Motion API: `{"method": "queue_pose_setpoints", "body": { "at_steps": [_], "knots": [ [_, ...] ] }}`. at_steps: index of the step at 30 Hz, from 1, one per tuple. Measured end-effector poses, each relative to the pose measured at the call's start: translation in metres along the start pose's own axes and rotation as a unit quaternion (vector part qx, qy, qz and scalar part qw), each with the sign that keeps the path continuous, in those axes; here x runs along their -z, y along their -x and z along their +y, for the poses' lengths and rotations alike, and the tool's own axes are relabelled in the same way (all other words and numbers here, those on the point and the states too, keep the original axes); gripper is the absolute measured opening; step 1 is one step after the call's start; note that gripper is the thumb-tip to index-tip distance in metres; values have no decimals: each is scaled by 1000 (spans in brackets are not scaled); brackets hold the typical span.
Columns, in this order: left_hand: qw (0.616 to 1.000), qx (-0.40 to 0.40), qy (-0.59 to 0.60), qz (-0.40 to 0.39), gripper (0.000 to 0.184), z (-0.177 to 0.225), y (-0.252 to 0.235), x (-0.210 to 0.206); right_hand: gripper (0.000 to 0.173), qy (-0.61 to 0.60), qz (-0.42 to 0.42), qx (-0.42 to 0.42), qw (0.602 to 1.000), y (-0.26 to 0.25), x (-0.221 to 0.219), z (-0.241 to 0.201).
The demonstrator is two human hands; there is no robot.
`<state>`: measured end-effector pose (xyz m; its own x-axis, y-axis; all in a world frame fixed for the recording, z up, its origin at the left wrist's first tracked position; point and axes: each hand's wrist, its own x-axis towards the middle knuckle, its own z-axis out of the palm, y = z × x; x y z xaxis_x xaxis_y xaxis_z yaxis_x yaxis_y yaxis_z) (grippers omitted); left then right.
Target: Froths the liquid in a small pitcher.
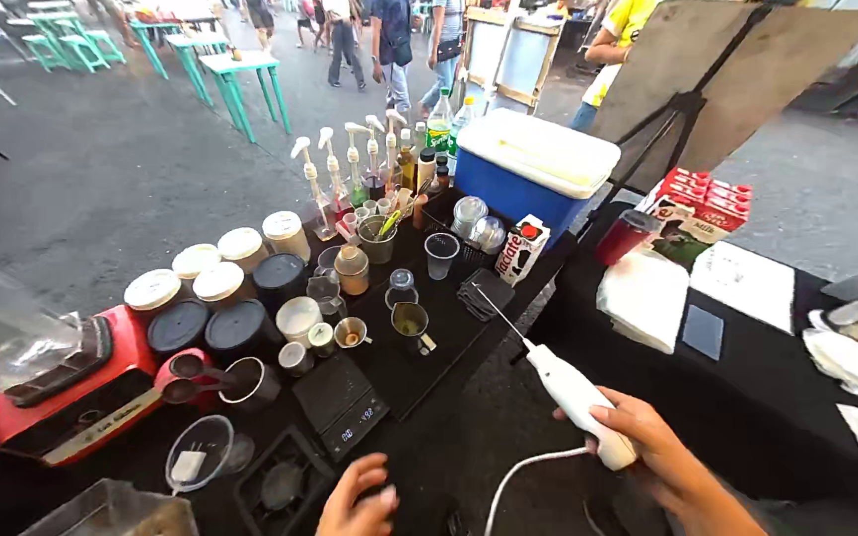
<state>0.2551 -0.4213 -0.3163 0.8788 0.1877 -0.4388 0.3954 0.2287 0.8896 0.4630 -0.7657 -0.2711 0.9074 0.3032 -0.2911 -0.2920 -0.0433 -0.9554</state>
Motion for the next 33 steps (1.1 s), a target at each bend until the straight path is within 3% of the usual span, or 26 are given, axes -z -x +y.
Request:
{"method": "queue_pose_setpoints", "body": {
  "at_steps": [3,6,10,14,19,25,29,33],
  "knots": [
    [979,89,160,94,52,-10,-86,-71,50,-102,-49,-49,992,-11,16,-11],
    [970,107,169,135,58,-9,-151,-115,48,-59,-101,-43,992,-29,34,-24],
    [954,125,212,169,66,-5,-208,-137,35,55,-153,-60,985,-59,46,-61],
    [932,108,297,176,54,-1,-244,-140,36,186,-197,-81,959,-94,44,-103],
    [927,62,280,240,36,-4,-263,-138,36,287,-272,-76,915,-130,26,-132],
    [951,44,137,274,33,-26,-241,-128,39,376,-389,-50,840,-172,0,-165],
    [953,-1,-30,302,33,-28,-219,-126,43,476,-418,-45,772,-204,-19,-162],
    [937,-31,-67,342,30,-15,-205,-136,44,548,-451,-53,702,-224,-44,-161]
  ]
}}
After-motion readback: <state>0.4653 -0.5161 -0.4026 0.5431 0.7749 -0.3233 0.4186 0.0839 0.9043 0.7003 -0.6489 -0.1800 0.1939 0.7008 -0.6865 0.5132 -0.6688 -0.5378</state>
